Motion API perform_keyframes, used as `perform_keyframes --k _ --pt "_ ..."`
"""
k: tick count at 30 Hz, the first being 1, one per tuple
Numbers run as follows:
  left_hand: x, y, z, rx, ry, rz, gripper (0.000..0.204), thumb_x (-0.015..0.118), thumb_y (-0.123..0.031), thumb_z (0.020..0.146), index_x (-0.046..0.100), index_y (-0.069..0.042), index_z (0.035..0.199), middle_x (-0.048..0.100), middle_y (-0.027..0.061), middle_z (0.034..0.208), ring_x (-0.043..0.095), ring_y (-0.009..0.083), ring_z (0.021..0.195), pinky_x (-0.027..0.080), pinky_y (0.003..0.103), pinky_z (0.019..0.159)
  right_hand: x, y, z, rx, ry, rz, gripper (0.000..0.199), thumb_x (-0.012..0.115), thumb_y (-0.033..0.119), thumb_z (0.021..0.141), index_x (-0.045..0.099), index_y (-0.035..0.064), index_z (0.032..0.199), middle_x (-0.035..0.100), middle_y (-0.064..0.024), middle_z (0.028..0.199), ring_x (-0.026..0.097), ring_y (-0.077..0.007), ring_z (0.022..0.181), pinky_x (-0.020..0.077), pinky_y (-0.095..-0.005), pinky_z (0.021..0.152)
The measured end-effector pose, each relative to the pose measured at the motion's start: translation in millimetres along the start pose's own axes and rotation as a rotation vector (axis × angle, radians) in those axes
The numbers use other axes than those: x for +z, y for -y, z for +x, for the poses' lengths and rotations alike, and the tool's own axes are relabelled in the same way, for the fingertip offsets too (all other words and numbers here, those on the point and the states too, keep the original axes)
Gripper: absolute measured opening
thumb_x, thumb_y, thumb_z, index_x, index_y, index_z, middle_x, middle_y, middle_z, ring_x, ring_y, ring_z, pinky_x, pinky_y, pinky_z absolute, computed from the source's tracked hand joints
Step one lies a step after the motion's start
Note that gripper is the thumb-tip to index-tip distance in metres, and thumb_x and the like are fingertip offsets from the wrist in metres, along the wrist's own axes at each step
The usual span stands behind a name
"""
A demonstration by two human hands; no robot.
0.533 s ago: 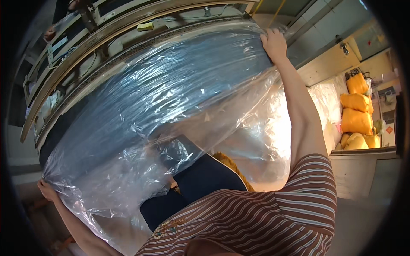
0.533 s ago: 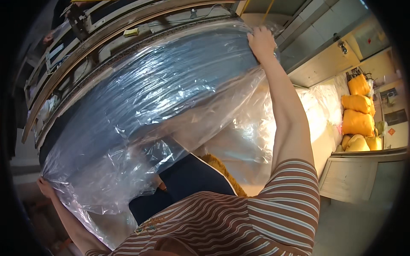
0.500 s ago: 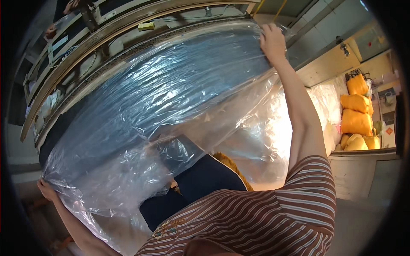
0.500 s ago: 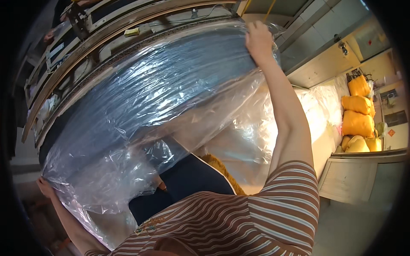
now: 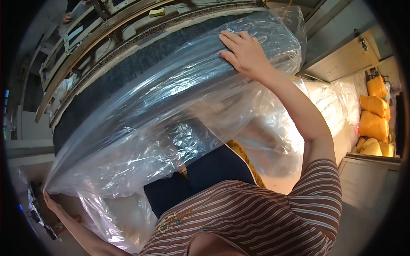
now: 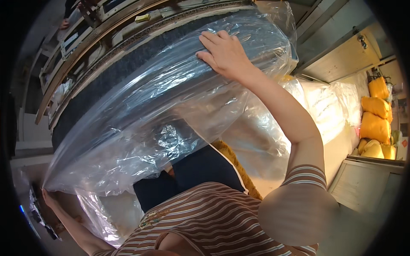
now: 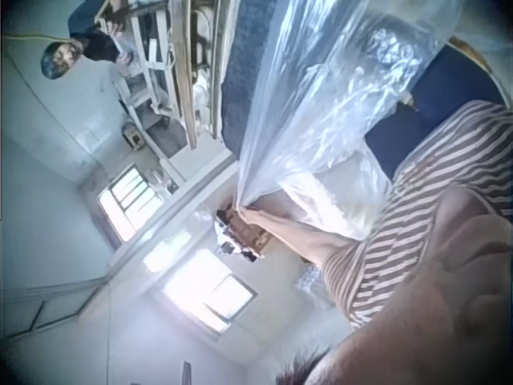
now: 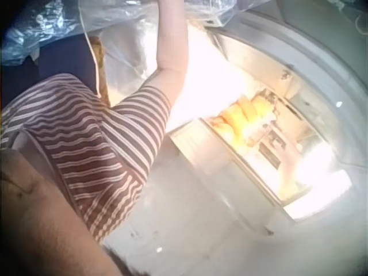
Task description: The person wraps a large, dark, curved object, likely a sofa or chair, with a clear plastic sheet. They repeatedly pull, smooth, and fold the plastic over the object's surface to cover it completely. The task involves continuous handling of the plastic sheet to ensure it adheres to the object's contours.
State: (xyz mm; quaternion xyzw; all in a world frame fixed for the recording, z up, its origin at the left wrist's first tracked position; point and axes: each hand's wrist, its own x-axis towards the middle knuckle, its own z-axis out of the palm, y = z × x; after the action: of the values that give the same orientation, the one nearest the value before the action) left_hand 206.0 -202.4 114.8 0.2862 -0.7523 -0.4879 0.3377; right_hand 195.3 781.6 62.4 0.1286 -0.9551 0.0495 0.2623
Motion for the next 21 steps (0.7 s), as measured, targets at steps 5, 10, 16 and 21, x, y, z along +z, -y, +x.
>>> perform_keyframes --k 5,10,16,21 --pt "-82.3 -23.7 -25.0 0.084 0.080 0.139 0.043 0.063 -0.028 0.090 0.055 -0.005 0.126 0.059 0.0053 0.119 0.053 0.0153 0.107 0.043 0.028 0.091 -1.6 4.2 5.0 -0.005 -0.025 -0.022 0.035 0.054 0.034 0.090 0.060 0.0043 0.106 0.059 -0.0028 0.110 0.052 -0.0263 0.092 0.0429 -0.0391 0.076" --pt "-126.2 -21.7 -92.9 0.189 0.286 0.221 0.044 0.059 -0.027 0.093 0.050 -0.005 0.130 0.054 0.0057 0.125 0.051 0.0170 0.112 0.043 0.029 0.093 5.1 -15.7 15.8 -0.031 -0.036 -0.035 0.025 0.060 0.029 0.086 0.063 0.0051 0.091 0.062 -0.0030 0.091 0.056 -0.0259 0.086 0.0448 -0.0397 0.071" --pt "-142.6 -21.1 -119.5 -0.016 0.207 0.201 0.036 0.058 -0.029 0.094 0.056 -0.009 0.123 0.059 0.0026 0.107 0.054 0.0092 0.094 0.044 0.022 0.078 39.0 -53.9 34.8 0.268 -0.066 0.420 0.022 0.069 0.023 0.080 0.058 0.0052 0.087 0.050 -0.0036 0.067 0.049 -0.0169 0.063 0.0398 -0.0314 0.058" --pt "-74.6 3.9 -90.1 -0.029 0.178 0.055 0.027 0.059 -0.028 0.093 0.061 -0.011 0.114 0.055 -0.0081 0.081 0.044 -0.0011 0.065 0.033 0.015 0.052 45.5 -95.7 64.3 0.180 0.363 0.619 0.014 0.065 0.018 0.084 0.060 0.0059 0.091 0.051 0.0041 0.072 0.047 -0.0064 0.069 0.0387 -0.0228 0.062"
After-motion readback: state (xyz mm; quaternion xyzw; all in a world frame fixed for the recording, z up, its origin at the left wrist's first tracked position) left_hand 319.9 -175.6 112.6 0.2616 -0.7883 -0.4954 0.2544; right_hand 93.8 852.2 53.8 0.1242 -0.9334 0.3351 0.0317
